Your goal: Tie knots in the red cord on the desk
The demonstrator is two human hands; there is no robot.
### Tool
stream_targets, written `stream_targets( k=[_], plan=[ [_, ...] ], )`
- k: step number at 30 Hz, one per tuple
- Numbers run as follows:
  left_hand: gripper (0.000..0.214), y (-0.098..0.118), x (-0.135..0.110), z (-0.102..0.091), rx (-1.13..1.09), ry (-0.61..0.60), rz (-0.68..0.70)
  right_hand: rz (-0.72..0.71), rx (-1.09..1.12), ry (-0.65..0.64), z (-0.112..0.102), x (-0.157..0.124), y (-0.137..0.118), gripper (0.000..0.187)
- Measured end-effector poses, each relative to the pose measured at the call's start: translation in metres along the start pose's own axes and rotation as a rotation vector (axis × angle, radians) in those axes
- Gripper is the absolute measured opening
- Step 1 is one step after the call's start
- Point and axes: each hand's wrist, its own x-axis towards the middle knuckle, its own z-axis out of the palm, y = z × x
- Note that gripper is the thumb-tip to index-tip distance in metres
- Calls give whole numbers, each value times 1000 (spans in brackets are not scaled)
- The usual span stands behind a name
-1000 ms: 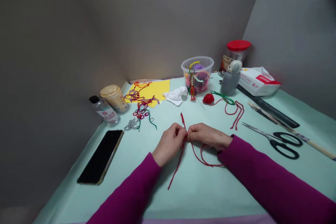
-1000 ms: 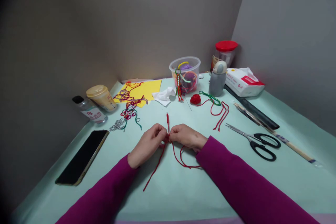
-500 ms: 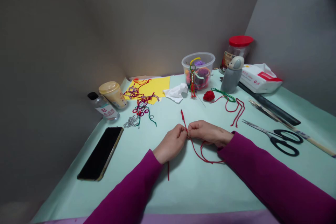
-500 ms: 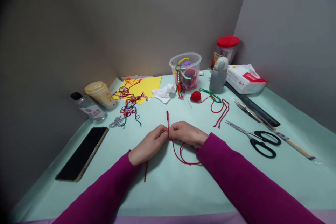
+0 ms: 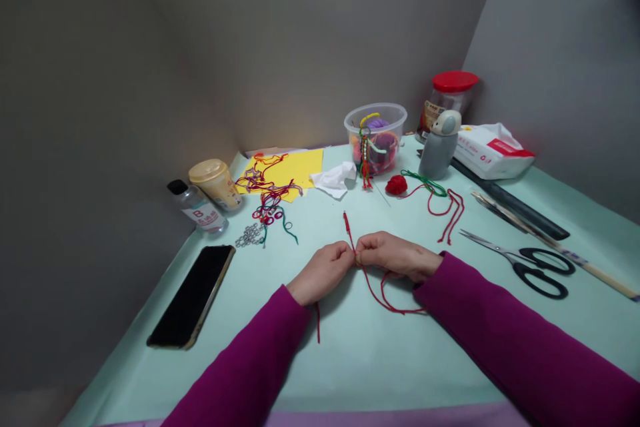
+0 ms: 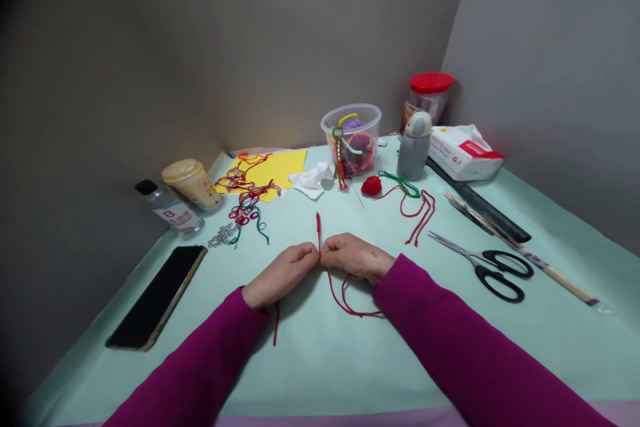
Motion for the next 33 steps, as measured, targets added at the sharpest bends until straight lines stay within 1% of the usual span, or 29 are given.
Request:
stream_targets(
  k=[6, 9, 11, 13, 15, 17, 20, 23, 26, 27, 28, 29, 30, 31, 32, 33],
  plan=[
    [22, -8, 3, 3, -80, -9, -2, -32, -65, 14, 0, 2, 1, 6],
    [21, -9, 3, 4, -114, -1, -19, -67, -221, 3, -6, -5, -4, 5],
    [20, -9, 3, 4, -137, 8, -37, -104, -345, 49, -9, -14, -10, 9],
    [20, -8, 4, 4, -163, 6, -54, -164, -447, 102, -6, -23, -17, 13],
    [20, -8, 4, 4, -202, -4, -67, -250, -544, 107, 3, -31, -23, 17],
    [20, -8, 3, 4, -252, -20, -69, -307, -636, 65, 18, -37, -26, 18],
    [22, -8, 3, 4, -313, -49, -95, -349, -754, 12, 42, -44, -25, 18],
    [24, -7, 2, 3, -328, -69, -135, -382, -803, -97, 60, -54, -24, 18],
    [23, -7, 3, 2, -324, -62, -136, -452, -746, -239, 65, -66, -27, 18],
    [23, -7, 3, 2, -325, -64, -136, -467, -696, -272, 63, -68, -29, 18],
    [23, -8, 3, 2, -337, -69, -139, -465, -636, -278, 59, -68, -31, 20],
    [22, -8, 4, 2, -359, -74, -139, -453, -565, -243, 54, -65, -32, 22],
    [20, -9, 4, 2, -387, -79, -135, -425, -492, -153, 47, -60, -33, 25],
    [19, -9, 4, 2, -411, -83, -130, -381, -414, -7, 39, -52, -32, 26],
    [19, -9, 3, 1, -426, -86, -125, -346, -302, 160, 32, -43, -31, 22],
    [19, -8, 3, 1, -434, -90, -124, -313, -169, 298, 25, -33, -28, 14]
  ],
)
